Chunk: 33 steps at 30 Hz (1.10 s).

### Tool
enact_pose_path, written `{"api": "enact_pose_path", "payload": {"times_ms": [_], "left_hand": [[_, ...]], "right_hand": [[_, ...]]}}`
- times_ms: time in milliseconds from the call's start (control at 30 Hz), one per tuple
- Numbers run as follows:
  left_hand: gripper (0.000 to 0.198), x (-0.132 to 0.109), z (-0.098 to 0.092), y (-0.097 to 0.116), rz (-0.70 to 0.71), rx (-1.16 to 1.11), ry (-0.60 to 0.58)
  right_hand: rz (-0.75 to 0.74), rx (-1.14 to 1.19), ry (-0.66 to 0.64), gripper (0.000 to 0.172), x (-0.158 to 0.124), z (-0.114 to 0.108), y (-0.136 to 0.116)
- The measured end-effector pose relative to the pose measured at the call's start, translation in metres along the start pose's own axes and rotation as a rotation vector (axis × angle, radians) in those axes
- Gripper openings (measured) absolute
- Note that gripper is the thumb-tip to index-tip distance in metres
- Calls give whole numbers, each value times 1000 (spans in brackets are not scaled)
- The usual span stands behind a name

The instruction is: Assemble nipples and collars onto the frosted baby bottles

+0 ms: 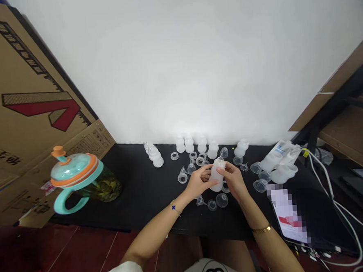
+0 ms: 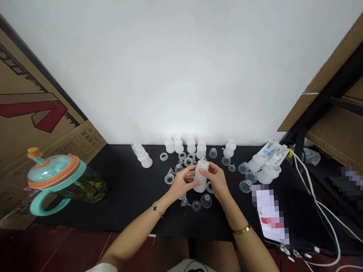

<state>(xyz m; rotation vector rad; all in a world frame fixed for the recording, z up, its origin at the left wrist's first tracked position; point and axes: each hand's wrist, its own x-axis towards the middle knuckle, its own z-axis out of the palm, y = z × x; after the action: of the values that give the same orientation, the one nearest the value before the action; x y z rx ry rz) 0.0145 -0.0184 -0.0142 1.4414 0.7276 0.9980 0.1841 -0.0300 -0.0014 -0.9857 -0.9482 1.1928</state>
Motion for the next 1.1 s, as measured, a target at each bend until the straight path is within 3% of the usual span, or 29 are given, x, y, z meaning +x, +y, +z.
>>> {"api": "enact_pose_path", "payload": {"times_ms": [1100], "left_hand": [[69,-2,1,10,1,27,8]], "right_hand": [[-37,-30,47,36,-3,1,0]]}}
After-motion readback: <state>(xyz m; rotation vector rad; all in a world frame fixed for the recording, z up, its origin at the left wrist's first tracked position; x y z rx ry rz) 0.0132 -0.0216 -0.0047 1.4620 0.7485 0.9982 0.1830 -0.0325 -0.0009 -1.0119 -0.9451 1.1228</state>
